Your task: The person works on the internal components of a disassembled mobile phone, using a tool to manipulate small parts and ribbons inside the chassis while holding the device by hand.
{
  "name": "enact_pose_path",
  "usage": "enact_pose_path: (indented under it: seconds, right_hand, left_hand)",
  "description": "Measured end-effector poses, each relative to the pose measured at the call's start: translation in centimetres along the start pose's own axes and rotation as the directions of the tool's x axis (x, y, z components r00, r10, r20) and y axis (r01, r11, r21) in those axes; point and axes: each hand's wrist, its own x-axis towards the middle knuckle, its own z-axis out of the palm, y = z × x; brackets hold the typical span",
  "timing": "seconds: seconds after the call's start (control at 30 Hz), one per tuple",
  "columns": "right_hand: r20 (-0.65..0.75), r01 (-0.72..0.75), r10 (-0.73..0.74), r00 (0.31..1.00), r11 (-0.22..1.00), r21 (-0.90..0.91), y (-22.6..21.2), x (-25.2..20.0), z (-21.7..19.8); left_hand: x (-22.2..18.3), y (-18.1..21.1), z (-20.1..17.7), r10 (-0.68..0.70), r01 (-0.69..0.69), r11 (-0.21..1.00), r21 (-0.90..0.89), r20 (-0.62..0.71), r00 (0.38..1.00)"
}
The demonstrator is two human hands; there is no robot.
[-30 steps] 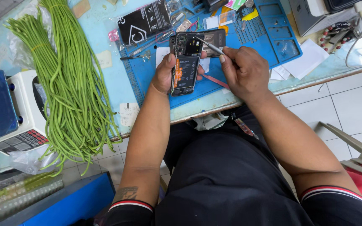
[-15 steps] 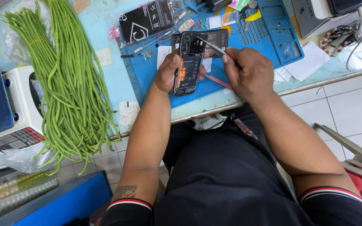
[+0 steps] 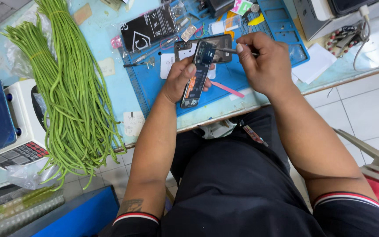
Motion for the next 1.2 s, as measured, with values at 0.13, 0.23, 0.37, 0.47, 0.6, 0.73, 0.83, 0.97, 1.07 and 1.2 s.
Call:
enact_pose_path:
  seconds: [0.13,0.23,0.37,0.47,0.6,0.73,0.83,0.97,1.07,1.2]
  right_hand:
    - [-0.071,0.003,0.000,0.997,0.999,0.041,2.1,-1.4,1.6]
    - [-0.122,0.053,-0.042,0.992,0.995,0.084,3.1,-2.4,2.4]
    - [-0.154,0.156,-0.150,0.977,0.987,0.028,3.6,-2.5,2.7]
    - [-0.143,0.155,-0.149,0.978,0.987,0.031,3.7,-2.5,2.5]
    - [-0.145,0.116,-0.106,0.984,0.991,0.067,3.7,-2.7,2.4]
    - [-0.141,0.114,-0.106,0.984,0.992,0.050,4.2,-3.0,2.3]
    - [-0.132,0.102,-0.093,0.987,0.992,0.068,4.2,-2.9,1.9]
    - [-0.101,0.197,-0.197,0.975,0.980,-0.015,4.1,-2.8,1.1]
    - [-0.078,0.232,-0.234,0.969,0.972,-0.028,3.8,-3.1,1.1]
    - [-0.095,0.300,-0.302,0.949,0.953,-0.032,3.6,-3.2,1.2]
  left_hand:
    - [0.3,0.3,0.3,-0.066,0.066,0.998,-0.009,-0.022,0.998]
    - [0.5,0.7,0.3,-0.078,0.078,0.997,-0.001,-0.029,0.997]
    - [0.5,0.6,0.4,-0.057,0.057,0.998,0.017,-0.003,0.998]
    - [0.4,0.6,0.1,-0.079,0.079,0.997,-0.006,0.000,0.997]
    - [0.6,0.8,-0.2,-0.087,0.087,0.996,-0.004,0.009,0.996]
    - [0.5,0.5,0.0,-0.107,0.107,0.993,0.057,0.006,0.994]
    - [0.8,0.7,-0.2,-0.103,0.098,0.982,0.159,0.023,0.994]
    - [0.7,0.6,0.0,-0.128,0.125,0.965,0.231,-0.002,0.992]
    - [0.9,0.8,-0.2,-0.147,0.138,0.965,0.223,0.021,0.989]
    - [0.9,0.9,-0.1,-0.143,0.137,0.972,0.191,0.022,0.989]
